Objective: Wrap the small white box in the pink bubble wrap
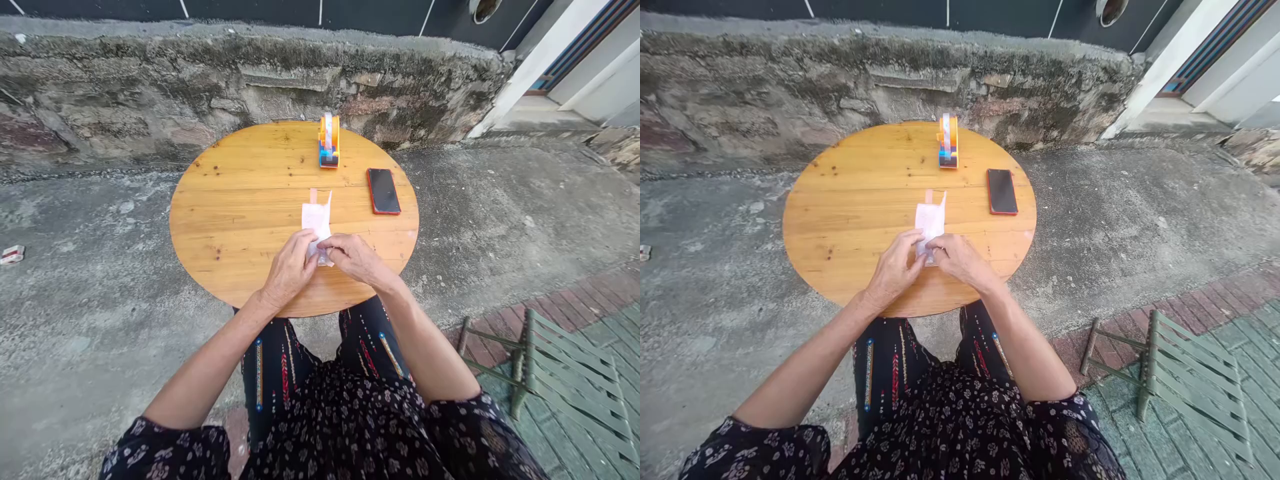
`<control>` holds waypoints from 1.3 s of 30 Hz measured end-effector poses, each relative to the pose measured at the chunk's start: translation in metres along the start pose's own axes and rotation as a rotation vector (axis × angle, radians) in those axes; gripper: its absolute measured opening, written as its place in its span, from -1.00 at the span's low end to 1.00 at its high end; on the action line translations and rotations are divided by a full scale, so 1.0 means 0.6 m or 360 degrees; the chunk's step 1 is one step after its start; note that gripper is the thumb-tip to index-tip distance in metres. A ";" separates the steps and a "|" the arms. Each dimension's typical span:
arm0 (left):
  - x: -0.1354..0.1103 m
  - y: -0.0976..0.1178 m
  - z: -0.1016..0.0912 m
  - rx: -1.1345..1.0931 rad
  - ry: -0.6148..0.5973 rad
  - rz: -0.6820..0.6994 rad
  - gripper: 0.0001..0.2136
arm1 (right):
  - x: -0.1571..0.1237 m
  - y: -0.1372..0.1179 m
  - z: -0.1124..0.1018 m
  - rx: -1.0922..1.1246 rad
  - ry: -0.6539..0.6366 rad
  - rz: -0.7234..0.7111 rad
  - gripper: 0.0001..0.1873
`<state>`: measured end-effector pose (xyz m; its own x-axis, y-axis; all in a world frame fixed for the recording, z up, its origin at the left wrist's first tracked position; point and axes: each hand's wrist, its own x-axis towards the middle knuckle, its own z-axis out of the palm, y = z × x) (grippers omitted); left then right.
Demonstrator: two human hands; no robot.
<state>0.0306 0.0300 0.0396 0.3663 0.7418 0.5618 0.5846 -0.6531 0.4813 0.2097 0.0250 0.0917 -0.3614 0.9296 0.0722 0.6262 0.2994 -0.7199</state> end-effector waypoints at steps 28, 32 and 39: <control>0.019 0.025 -0.005 -0.0387 0.0027 -0.0661 -0.89 | 0.008 0.004 0.002 -0.0348 -0.0079 -0.0097 -0.87; 0.023 0.033 -0.002 -0.0315 0.0013 -0.0707 -0.93 | 0.009 0.007 -0.010 -0.0390 -0.0161 -0.0135 -0.84; 0.021 0.041 0.000 -0.0129 -0.0004 -0.0680 -0.90 | 0.015 0.042 -0.034 0.0009 -0.0005 -0.0135 -0.73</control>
<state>0.0495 0.0234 0.0587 0.1056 0.9484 0.2989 0.6255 -0.2970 0.7215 0.2361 0.0453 0.0884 -0.4152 0.9003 0.1306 0.5894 0.3756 -0.7152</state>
